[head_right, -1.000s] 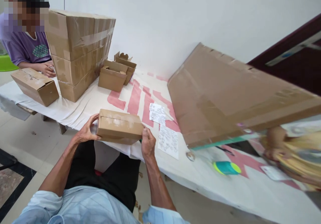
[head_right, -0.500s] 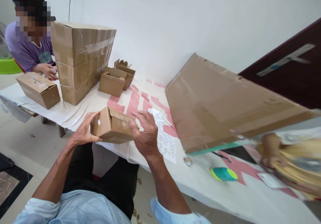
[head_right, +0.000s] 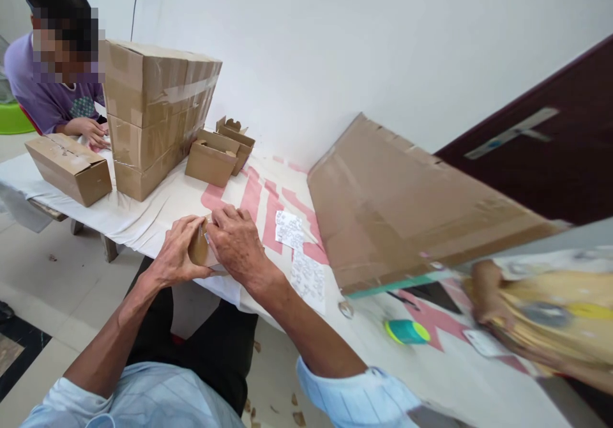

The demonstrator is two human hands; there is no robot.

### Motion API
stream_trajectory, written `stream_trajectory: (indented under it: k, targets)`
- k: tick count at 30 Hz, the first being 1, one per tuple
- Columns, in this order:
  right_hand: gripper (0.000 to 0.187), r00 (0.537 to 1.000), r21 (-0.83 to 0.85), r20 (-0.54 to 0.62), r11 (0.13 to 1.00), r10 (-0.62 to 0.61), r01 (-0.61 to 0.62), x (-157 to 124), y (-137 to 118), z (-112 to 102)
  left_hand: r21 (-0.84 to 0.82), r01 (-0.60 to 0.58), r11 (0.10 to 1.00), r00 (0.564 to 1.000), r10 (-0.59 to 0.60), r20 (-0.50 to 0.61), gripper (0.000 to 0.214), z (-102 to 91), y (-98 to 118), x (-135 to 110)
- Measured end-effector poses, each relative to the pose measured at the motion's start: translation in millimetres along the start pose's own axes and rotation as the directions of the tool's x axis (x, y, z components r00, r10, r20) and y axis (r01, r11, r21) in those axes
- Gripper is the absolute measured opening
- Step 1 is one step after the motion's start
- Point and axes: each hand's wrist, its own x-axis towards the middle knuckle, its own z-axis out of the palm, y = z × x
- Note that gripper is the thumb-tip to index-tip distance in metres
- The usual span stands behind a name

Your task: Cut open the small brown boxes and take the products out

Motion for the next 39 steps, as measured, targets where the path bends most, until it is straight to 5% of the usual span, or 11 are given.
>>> stream_trajectory:
  k: [39]
  targets:
    - [0.019, 0.999, -0.109, 0.003, 0.993, 0.045, -0.044, 2, -13, 8, 0.014, -0.007, 1.000, 1.000, 0.007, -0.019, 0.112, 2.8, 10, -3]
